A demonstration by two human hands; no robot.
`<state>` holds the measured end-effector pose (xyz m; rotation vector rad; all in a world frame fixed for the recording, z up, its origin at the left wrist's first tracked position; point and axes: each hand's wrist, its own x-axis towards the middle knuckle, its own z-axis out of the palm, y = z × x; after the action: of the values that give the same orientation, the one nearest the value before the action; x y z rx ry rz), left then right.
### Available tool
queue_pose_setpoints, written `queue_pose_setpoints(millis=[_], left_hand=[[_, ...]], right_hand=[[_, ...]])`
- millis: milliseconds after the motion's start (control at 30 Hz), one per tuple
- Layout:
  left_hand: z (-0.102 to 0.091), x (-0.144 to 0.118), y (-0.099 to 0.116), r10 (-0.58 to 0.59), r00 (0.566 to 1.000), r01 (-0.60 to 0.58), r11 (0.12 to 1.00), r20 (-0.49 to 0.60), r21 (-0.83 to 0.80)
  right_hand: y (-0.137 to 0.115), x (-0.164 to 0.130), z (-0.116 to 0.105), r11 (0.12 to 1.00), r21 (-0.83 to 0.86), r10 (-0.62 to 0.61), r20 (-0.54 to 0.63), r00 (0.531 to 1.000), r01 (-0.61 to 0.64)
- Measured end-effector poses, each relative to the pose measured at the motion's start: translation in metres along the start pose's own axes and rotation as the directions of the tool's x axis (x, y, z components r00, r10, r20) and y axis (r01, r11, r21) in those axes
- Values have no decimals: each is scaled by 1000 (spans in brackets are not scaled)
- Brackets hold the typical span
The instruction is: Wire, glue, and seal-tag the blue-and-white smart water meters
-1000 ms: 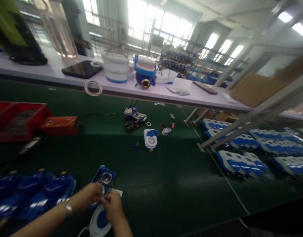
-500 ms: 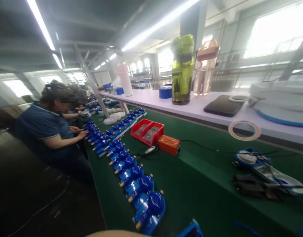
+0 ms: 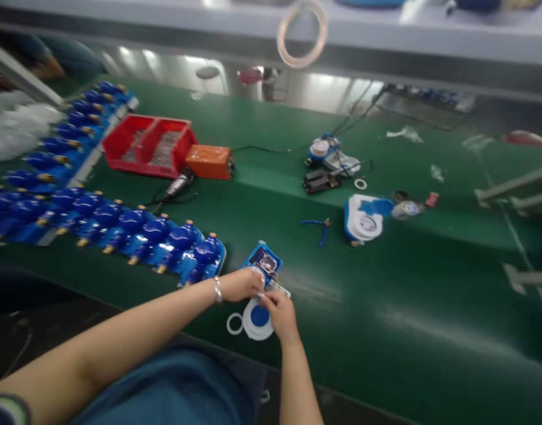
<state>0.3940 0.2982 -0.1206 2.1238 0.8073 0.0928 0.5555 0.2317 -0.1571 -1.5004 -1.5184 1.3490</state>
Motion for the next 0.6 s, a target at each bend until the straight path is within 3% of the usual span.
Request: queue_pose_setpoints(millis=[133, 267, 433, 600], left_hand=[[4, 0, -2, -145, 989, 146, 987, 15, -69], [0, -2, 4, -338, 940, 342, 922, 52, -180], [-1, -1, 0, -326, 941, 338, 918, 93, -209], [-3, -1, 3, -273, 957, 285, 946, 94, -155]], right_hand=[[5, 6, 7, 999, 23, 23, -12, 1000, -23], [4, 3, 5, 999, 45, -29, 20, 999, 28], [3, 5, 4, 998, 29, -60, 50, 997, 59], [2, 5, 5, 1000, 19, 0, 67, 998, -2]])
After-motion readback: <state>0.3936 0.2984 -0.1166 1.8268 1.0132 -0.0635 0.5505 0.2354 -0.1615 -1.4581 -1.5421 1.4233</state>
